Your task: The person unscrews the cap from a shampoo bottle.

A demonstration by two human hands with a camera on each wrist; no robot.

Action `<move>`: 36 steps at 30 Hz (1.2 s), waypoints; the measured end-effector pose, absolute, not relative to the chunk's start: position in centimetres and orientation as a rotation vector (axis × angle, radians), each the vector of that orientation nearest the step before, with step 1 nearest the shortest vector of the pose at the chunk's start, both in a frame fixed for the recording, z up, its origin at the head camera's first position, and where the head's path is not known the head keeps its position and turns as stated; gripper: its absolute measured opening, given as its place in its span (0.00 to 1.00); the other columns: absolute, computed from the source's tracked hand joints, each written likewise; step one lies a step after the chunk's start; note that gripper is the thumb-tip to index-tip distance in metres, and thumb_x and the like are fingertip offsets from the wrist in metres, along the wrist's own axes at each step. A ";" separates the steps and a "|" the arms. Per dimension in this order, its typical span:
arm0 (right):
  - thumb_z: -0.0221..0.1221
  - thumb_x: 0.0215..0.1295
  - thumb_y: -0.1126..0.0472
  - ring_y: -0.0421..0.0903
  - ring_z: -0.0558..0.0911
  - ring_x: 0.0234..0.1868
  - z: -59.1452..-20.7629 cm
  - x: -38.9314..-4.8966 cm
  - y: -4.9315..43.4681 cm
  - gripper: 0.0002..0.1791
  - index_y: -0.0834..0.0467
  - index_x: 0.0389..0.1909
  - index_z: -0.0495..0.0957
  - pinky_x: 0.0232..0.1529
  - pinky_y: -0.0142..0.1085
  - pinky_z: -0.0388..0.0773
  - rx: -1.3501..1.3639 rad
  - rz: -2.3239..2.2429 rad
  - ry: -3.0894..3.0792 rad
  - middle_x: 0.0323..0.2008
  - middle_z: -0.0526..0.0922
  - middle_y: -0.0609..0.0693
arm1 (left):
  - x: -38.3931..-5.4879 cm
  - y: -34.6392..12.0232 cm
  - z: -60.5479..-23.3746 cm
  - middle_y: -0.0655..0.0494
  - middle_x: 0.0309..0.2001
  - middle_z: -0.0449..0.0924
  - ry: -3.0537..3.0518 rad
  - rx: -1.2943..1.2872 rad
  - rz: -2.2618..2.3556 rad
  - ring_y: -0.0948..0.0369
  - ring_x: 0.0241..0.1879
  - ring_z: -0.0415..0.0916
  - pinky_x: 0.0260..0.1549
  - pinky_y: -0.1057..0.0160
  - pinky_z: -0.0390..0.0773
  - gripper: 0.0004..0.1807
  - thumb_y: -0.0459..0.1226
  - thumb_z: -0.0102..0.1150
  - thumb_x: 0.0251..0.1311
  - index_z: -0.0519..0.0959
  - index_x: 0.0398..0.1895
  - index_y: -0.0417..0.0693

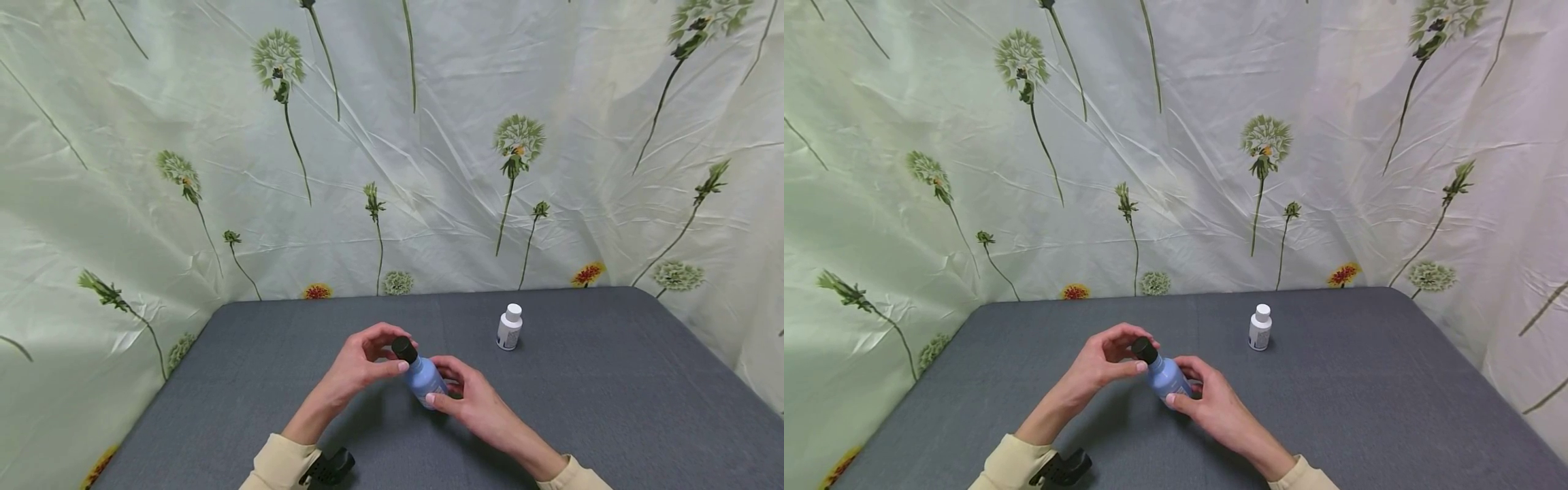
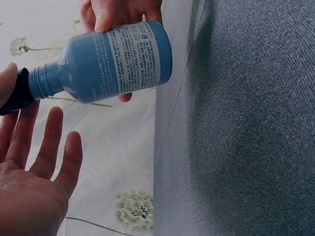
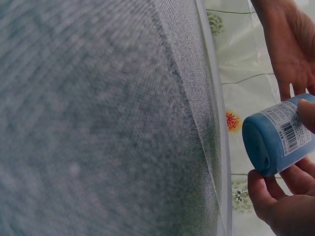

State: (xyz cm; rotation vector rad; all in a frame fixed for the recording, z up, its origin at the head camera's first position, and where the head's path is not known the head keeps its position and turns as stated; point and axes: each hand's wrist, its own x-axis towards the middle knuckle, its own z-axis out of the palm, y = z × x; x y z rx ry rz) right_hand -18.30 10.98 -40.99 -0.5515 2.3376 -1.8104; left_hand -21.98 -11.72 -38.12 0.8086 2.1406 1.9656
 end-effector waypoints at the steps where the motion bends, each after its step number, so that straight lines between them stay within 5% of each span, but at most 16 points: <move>1: 0.68 0.62 0.59 0.50 0.76 0.57 -41.0 -18.3 11.0 0.29 0.63 0.61 0.71 0.60 0.52 0.68 -0.553 -1.812 2.337 0.54 0.79 0.55 | -22.0 -11.7 -38.1 0.49 0.49 0.83 2.143 0.813 1.965 0.53 0.52 0.78 0.52 0.50 0.73 0.19 0.33 0.69 0.58 0.78 0.52 0.42; 13: 0.68 0.62 0.60 0.51 0.77 0.57 -41.2 -18.2 10.9 0.28 0.64 0.61 0.71 0.59 0.51 0.69 -0.559 -1.810 2.365 0.54 0.79 0.56 | -21.8 -12.1 -37.8 0.50 0.51 0.83 2.168 0.780 1.951 0.53 0.49 0.77 0.41 0.62 0.74 0.25 0.34 0.69 0.59 0.77 0.60 0.53; 21: 0.68 0.61 0.60 0.52 0.77 0.57 -41.0 -18.2 10.9 0.28 0.63 0.61 0.71 0.60 0.53 0.68 -0.541 -1.825 2.349 0.55 0.79 0.56 | -21.9 -12.3 -37.8 0.46 0.54 0.80 2.087 0.802 1.999 0.45 0.45 0.78 0.42 0.59 0.79 0.26 0.32 0.65 0.62 0.75 0.65 0.53; 36: 0.68 0.61 0.61 0.52 0.76 0.59 -41.0 -18.2 10.9 0.29 0.63 0.61 0.71 0.62 0.54 0.66 -0.561 -1.842 2.336 0.55 0.78 0.56 | -22.0 -12.3 -37.8 0.47 0.53 0.80 2.105 0.793 2.037 0.50 0.51 0.77 0.42 0.60 0.78 0.21 0.32 0.65 0.61 0.78 0.58 0.48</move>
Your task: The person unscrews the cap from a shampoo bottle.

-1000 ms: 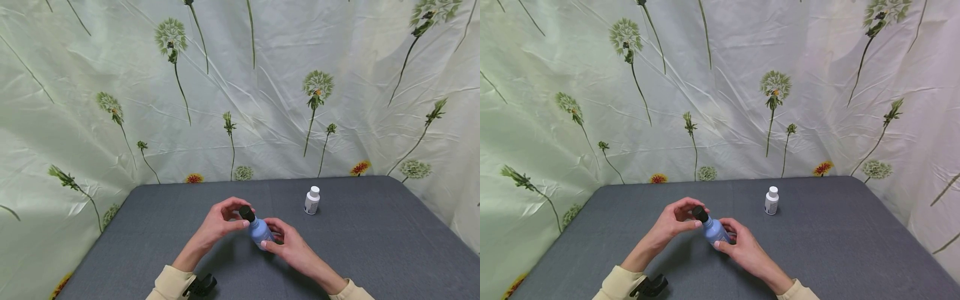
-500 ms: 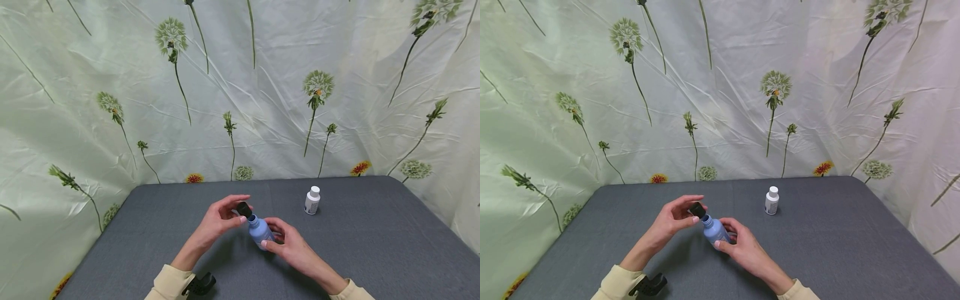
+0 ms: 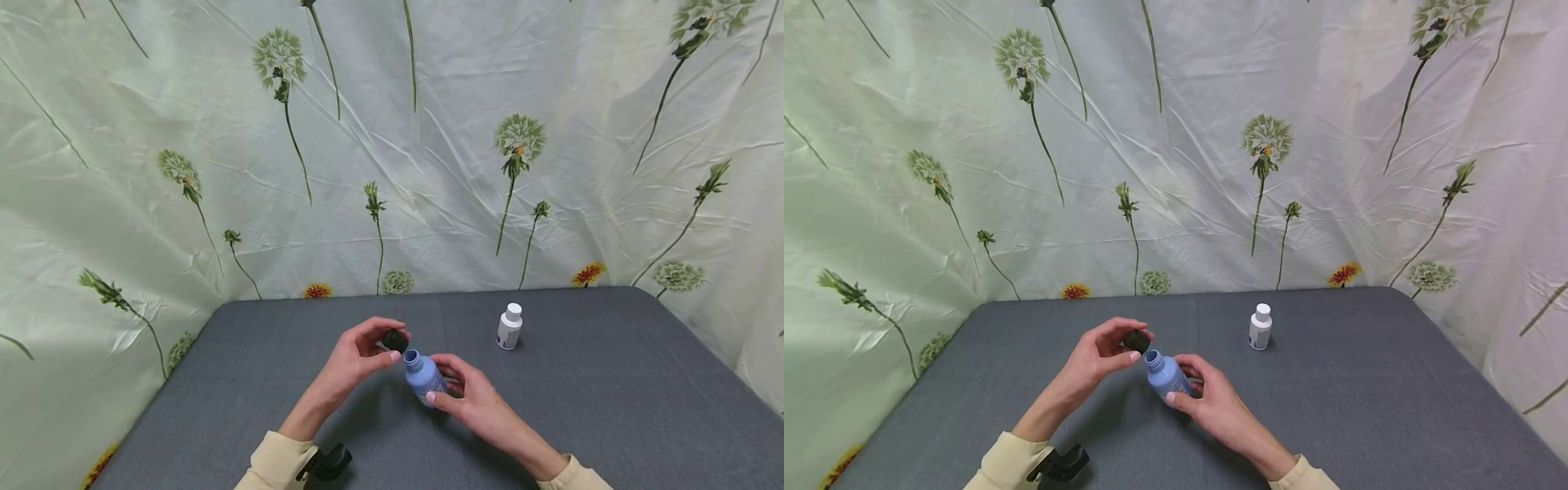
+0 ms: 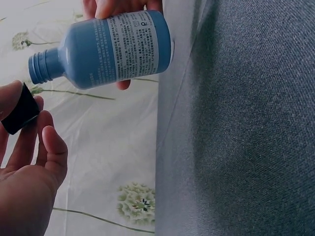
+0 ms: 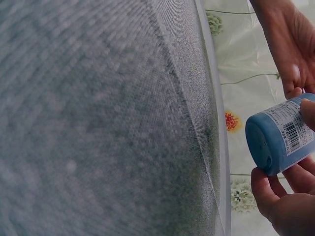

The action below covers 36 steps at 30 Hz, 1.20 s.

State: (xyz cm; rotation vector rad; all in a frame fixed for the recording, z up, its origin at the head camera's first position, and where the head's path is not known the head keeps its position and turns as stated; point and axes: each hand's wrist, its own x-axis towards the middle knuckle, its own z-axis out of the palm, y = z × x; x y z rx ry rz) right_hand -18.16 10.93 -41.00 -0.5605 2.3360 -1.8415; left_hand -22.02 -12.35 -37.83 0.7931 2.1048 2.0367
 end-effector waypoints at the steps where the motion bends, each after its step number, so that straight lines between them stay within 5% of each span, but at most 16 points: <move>1: 0.68 0.61 0.61 0.52 0.76 0.59 -41.0 -18.2 10.9 0.29 0.63 0.61 0.71 0.62 0.54 0.66 -0.558 -1.842 2.334 0.56 0.78 0.56 | -22.0 -12.4 -37.8 0.47 0.54 0.80 2.102 0.792 2.044 0.50 0.52 0.76 0.42 0.60 0.78 0.20 0.32 0.65 0.61 0.78 0.57 0.47; 18: 0.67 0.62 0.61 0.54 0.76 0.59 -40.9 -18.2 11.0 0.29 0.64 0.61 0.71 0.62 0.54 0.67 -0.564 -1.846 2.352 0.55 0.78 0.57 | -22.2 -12.4 -38.2 0.45 0.50 0.77 2.149 0.686 2.086 0.53 0.47 0.76 0.41 0.63 0.77 0.19 0.31 0.69 0.57 0.75 0.50 0.40; 36: 0.67 0.62 0.61 0.54 0.76 0.60 -40.9 -18.2 11.1 0.29 0.63 0.62 0.70 0.63 0.54 0.66 -0.556 -1.867 2.332 0.56 0.78 0.58 | -22.3 -12.5 -38.5 0.45 0.55 0.77 2.193 0.690 1.944 0.51 0.50 0.76 0.45 0.60 0.77 0.21 0.33 0.65 0.62 0.78 0.59 0.44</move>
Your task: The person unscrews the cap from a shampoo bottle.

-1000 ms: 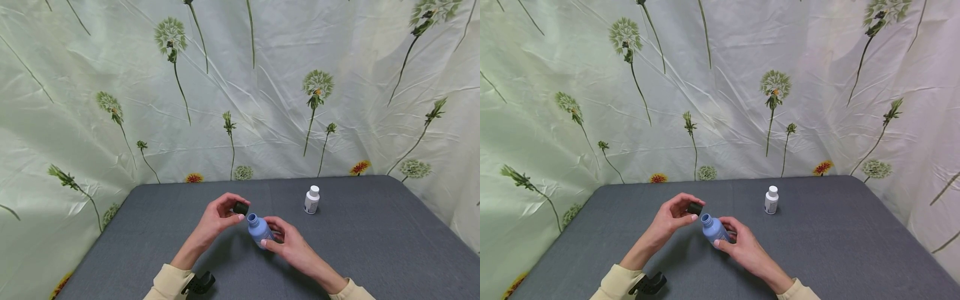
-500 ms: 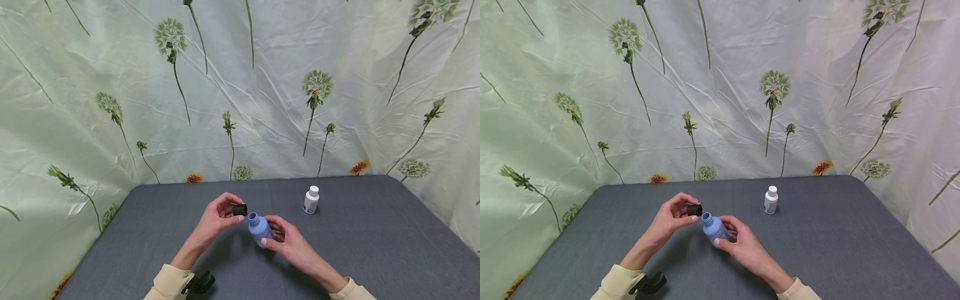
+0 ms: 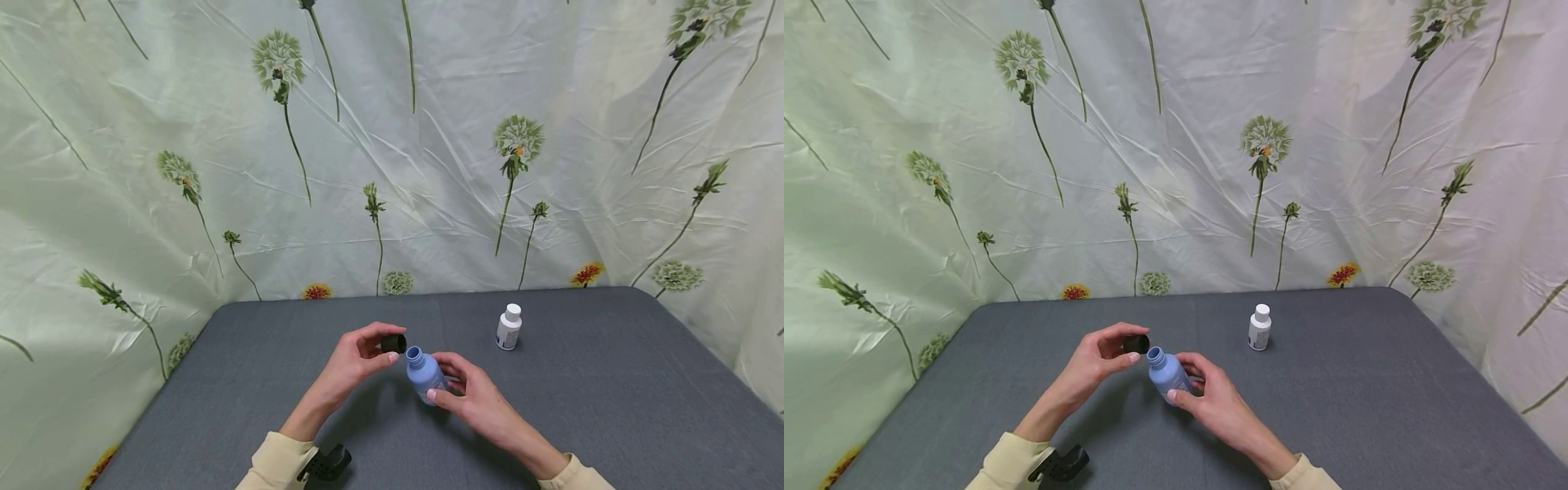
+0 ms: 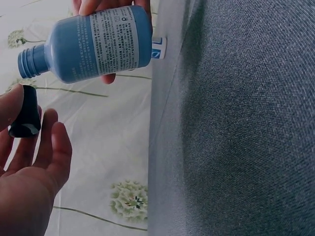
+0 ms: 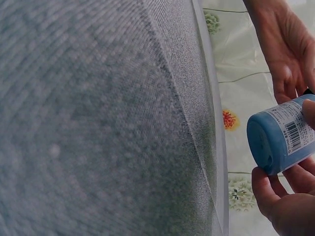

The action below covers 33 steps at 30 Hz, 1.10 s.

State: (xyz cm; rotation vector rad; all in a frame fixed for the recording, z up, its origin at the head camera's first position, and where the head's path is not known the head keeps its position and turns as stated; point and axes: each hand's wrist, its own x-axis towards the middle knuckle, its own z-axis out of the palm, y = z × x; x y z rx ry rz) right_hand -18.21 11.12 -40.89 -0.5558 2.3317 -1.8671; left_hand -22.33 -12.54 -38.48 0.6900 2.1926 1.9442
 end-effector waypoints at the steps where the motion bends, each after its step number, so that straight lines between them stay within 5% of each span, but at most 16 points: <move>1: 0.68 0.62 0.61 0.54 0.75 0.60 -40.9 -18.2 11.1 0.29 0.63 0.62 0.70 0.63 0.54 0.66 -0.551 -1.869 2.332 0.56 0.78 0.58 | -22.3 -12.5 -38.5 0.46 0.55 0.77 2.207 0.688 1.938 0.50 0.49 0.76 0.45 0.59 0.77 0.21 0.33 0.65 0.62 0.78 0.59 0.43; 8: 0.67 0.62 0.61 0.54 0.75 0.60 -40.8 -18.2 11.2 0.29 0.63 0.62 0.70 0.63 0.54 0.65 -0.539 -1.874 2.322 0.57 0.77 0.58 | -22.3 -12.5 -38.5 0.46 0.53 0.79 2.204 0.661 1.956 0.40 0.47 0.77 0.43 0.59 0.78 0.20 0.32 0.65 0.62 0.79 0.57 0.42; 15: 0.68 0.62 0.61 0.54 0.75 0.60 -40.7 -18.2 11.2 0.30 0.63 0.62 0.70 0.63 0.53 0.66 -0.539 -1.886 2.319 0.57 0.77 0.58 | -22.4 -12.5 -38.6 0.47 0.51 0.80 2.256 0.652 1.944 0.51 0.45 0.78 0.43 0.57 0.78 0.18 0.33 0.68 0.60 0.80 0.54 0.44; 33: 0.68 0.60 0.64 0.54 0.75 0.61 -40.9 -18.2 11.2 0.29 0.64 0.61 0.70 0.61 0.41 0.70 -0.545 -1.935 2.299 0.57 0.77 0.60 | -22.8 -12.8 -39.0 0.48 0.54 0.80 2.215 0.648 1.923 0.50 0.52 0.76 0.44 0.60 0.79 0.22 0.33 0.67 0.60 0.79 0.58 0.41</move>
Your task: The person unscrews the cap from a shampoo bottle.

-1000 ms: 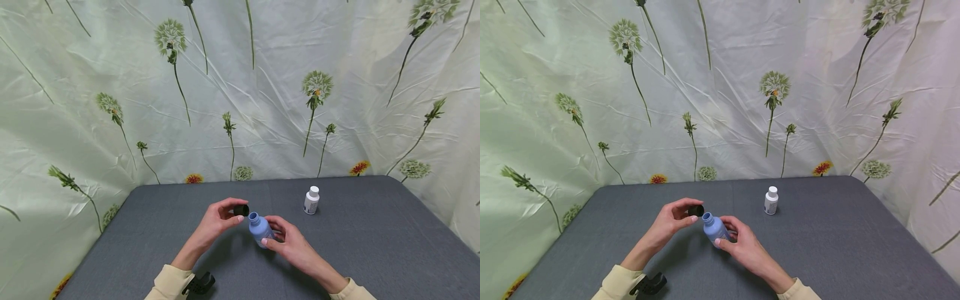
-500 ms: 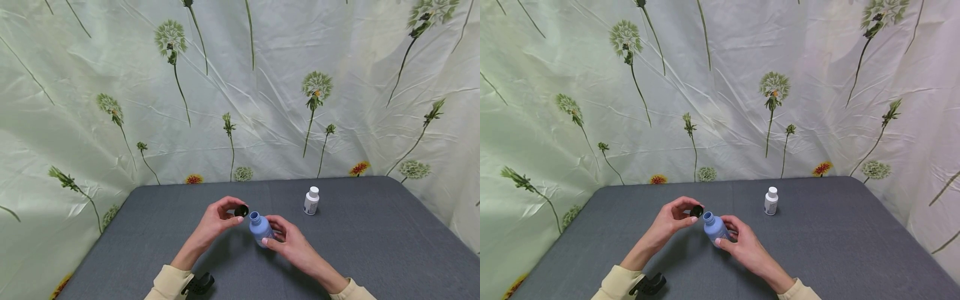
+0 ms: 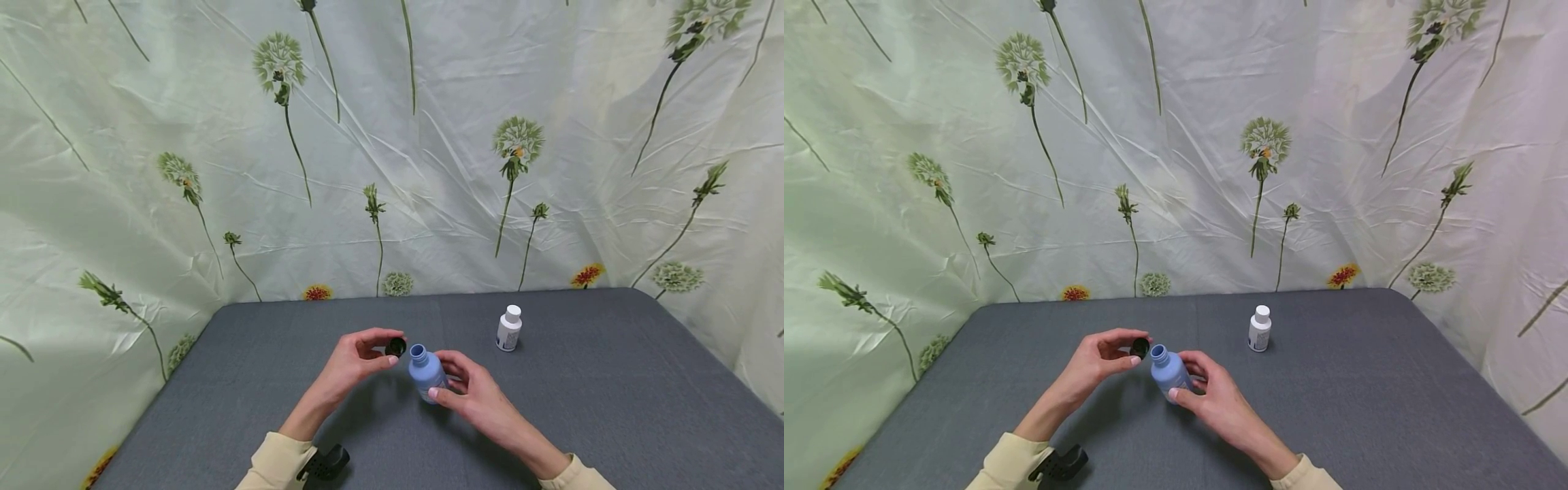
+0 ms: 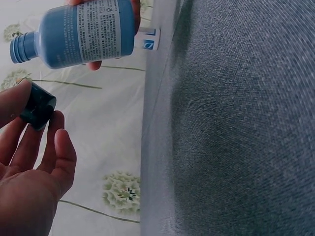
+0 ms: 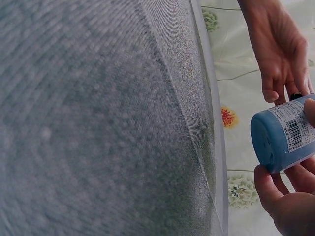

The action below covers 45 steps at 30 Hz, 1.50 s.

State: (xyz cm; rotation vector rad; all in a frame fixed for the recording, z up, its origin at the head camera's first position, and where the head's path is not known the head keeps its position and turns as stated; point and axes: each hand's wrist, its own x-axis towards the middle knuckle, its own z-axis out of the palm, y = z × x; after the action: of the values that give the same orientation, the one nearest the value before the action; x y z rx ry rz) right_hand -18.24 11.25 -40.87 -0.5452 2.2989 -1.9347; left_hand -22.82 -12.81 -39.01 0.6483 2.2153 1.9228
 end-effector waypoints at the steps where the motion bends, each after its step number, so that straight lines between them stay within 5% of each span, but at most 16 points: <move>1: 0.68 0.60 0.64 0.54 0.75 0.61 -40.9 -18.2 11.3 0.29 0.64 0.61 0.70 0.61 0.41 0.70 -0.545 -1.937 2.299 0.57 0.77 0.60 | -22.9 -12.8 -39.1 0.48 0.54 0.80 2.210 0.652 1.922 0.51 0.53 0.76 0.44 0.60 0.79 0.22 0.33 0.67 0.60 0.79 0.58 0.41; 45: 0.66 0.62 0.65 0.57 0.74 0.62 -41.0 -18.8 11.7 0.28 0.66 0.61 0.70 0.59 0.40 0.72 -0.546 -1.985 2.312 0.58 0.77 0.63 | -23.6 -13.4 -40.6 0.49 0.52 0.82 2.242 0.572 1.859 0.51 0.48 0.80 0.42 0.59 0.79 0.20 0.34 0.69 0.58 0.80 0.55 0.44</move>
State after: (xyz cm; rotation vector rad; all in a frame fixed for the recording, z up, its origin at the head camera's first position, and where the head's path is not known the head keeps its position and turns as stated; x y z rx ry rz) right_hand -18.82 11.66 -41.03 -0.5459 2.3116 -1.9849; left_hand -23.55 -13.45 -40.62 0.5715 2.2421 1.8586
